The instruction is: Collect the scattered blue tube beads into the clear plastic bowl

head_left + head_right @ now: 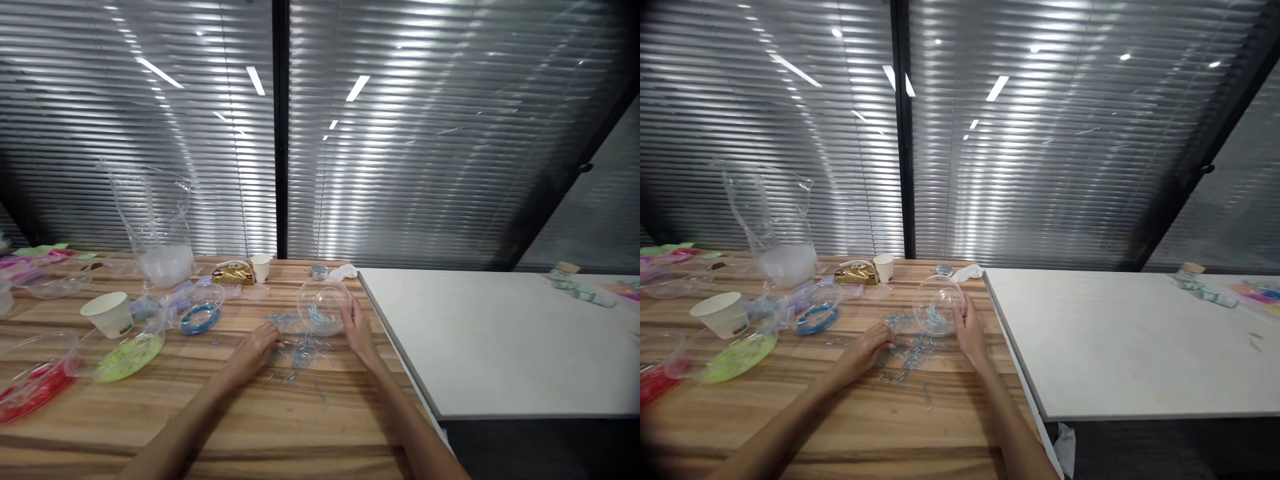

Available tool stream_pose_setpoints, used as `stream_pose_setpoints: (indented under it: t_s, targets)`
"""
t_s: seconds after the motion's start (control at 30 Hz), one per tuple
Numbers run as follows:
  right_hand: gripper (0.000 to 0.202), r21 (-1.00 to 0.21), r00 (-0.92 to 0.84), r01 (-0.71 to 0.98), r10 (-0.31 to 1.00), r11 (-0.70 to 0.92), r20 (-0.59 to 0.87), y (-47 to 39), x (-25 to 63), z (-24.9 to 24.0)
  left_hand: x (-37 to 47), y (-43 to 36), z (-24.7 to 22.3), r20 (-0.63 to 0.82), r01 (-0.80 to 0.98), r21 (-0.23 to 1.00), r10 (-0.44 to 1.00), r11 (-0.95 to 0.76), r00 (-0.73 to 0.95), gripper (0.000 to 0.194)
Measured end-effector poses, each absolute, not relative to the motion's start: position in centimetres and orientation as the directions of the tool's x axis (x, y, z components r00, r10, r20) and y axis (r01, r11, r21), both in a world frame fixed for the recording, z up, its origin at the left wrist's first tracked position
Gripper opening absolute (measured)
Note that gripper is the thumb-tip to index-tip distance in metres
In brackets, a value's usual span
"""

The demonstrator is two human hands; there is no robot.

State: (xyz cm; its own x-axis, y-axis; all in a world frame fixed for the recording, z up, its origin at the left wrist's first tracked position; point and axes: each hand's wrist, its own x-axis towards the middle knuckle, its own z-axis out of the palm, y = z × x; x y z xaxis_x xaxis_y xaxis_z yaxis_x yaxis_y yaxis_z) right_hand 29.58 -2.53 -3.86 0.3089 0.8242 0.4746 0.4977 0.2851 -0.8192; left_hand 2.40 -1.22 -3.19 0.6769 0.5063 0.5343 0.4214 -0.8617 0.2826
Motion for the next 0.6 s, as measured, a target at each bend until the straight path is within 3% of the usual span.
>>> stream_pose_setpoints:
  t_s: [0.3,0.6]
  targets:
    - [0.046,-0.88,0.417,0.42,0.815,0.22,0.403,-2.3,30.2,-4.9,2.0,-0.5,-3.8,0.569,0.433,0.294,0.52,-0.852,0.637,0.022]
    - [0.033,-0.863,0.402,0.404,0.789,0.302,0.465,-2.0,30.8,-5.4,2.0,-0.7,-3.7,0.608,0.411,0.27,0.485,-0.871,0.628,0.026]
